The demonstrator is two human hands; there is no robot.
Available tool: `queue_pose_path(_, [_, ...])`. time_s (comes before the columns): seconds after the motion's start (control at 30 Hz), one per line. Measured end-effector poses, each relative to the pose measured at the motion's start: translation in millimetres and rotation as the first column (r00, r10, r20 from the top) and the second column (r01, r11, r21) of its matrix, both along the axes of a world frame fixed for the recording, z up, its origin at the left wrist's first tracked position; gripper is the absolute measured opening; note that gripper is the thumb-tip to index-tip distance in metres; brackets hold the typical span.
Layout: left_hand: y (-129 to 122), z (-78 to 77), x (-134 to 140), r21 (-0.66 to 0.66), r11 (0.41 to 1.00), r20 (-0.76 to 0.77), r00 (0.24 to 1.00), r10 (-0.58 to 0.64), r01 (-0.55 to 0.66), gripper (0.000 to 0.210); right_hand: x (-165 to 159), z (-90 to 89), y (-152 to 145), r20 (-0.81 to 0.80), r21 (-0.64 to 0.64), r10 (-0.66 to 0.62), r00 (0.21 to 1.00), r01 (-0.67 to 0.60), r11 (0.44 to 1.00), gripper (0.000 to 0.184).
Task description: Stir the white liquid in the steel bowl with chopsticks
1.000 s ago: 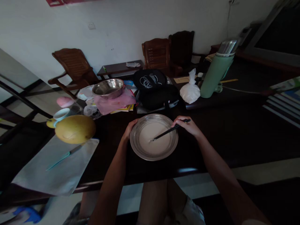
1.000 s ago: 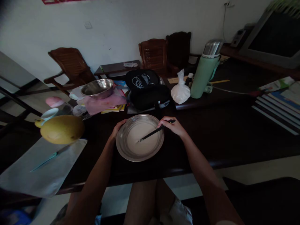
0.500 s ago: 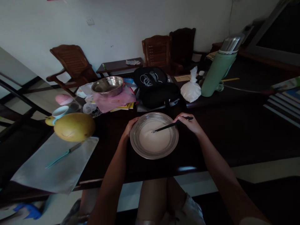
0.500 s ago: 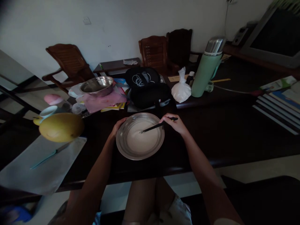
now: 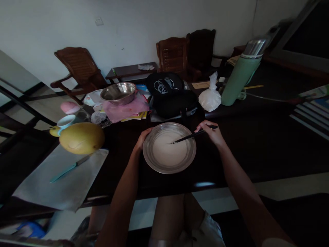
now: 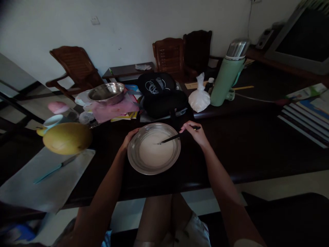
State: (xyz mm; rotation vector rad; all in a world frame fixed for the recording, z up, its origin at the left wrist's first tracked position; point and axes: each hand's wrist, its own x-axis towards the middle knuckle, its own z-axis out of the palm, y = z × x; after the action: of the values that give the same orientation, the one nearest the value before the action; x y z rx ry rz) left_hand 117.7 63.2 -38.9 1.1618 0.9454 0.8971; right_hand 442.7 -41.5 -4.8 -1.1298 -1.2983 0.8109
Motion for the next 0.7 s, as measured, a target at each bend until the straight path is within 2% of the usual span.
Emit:
queue_pose_path(0.07, [1,-1.1,0,0.013,1.0,-0.001,1.0,0.001,-0.001,0.038,2,-0.8,-1,-0.058,-0.01,0.002,0.998,-0.002,1.0,0.036])
queue_pose_path(0.13, [2,-2.4,-1,0.006,1.0,0.003,1.0,0.002,-0.002,0.038,-1,0.0,-2,-0.058,-0.022,0.096,0.994,-0.098,0.995,0.037])
queue_pose_path(0.2, [3,-3.5,-1,-0.001,1.0,0.006,1.0,0.008,-0.008,0.038,-7,2.1,-3,-0.002,-0.033,0.201,0.98,-0.201,0.979,0.035])
queue_pose_path(0.27, [3,-4.2,-1,-0.005,1.0,0.002,1.0,0.008,-0.008,0.039,-11,4.2,-2,0.074,-0.031,0.236,0.969,-0.235,0.972,0.034])
queue_pose_path(0.37, [3,-5.0,-1,-0.018,1.0,0.008,1.0,0.017,-0.017,0.038,-7,4.9,-1,0.095,0.001,0.11,0.989,-0.111,0.994,0.032])
queue_pose_path(0.43, [3,-5.5,0,-0.023,1.0,0.023,1.0,0.018,-0.017,0.038,0,3.4,-1,0.037,0.019,-0.012,0.999,0.011,1.0,0.031])
queue_pose_path(0.47, [3,-5.8,0,-0.024,1.0,0.027,1.0,0.011,-0.011,0.038,2,2.4,-2,0.008,0.017,-0.022,1.0,0.022,1.0,0.034])
queue_pose_path(0.57, [4,-6.4,-1,-0.009,1.0,0.018,1.0,0.007,-0.006,0.04,0,0.7,-3,-0.033,-0.025,0.09,0.995,-0.091,0.996,0.037])
queue_pose_path(0.63, [5,-6.6,-1,-0.002,1.0,0.017,1.0,0.009,-0.009,0.04,-7,1.3,-3,0.013,-0.044,0.207,0.978,-0.206,0.978,0.036])
queue_pose_path(0.7, [6,-6.7,-1,-0.011,1.0,0.025,1.0,0.003,-0.003,0.039,-13,2.8,-2,0.096,-0.036,0.249,0.964,-0.247,0.968,0.035])
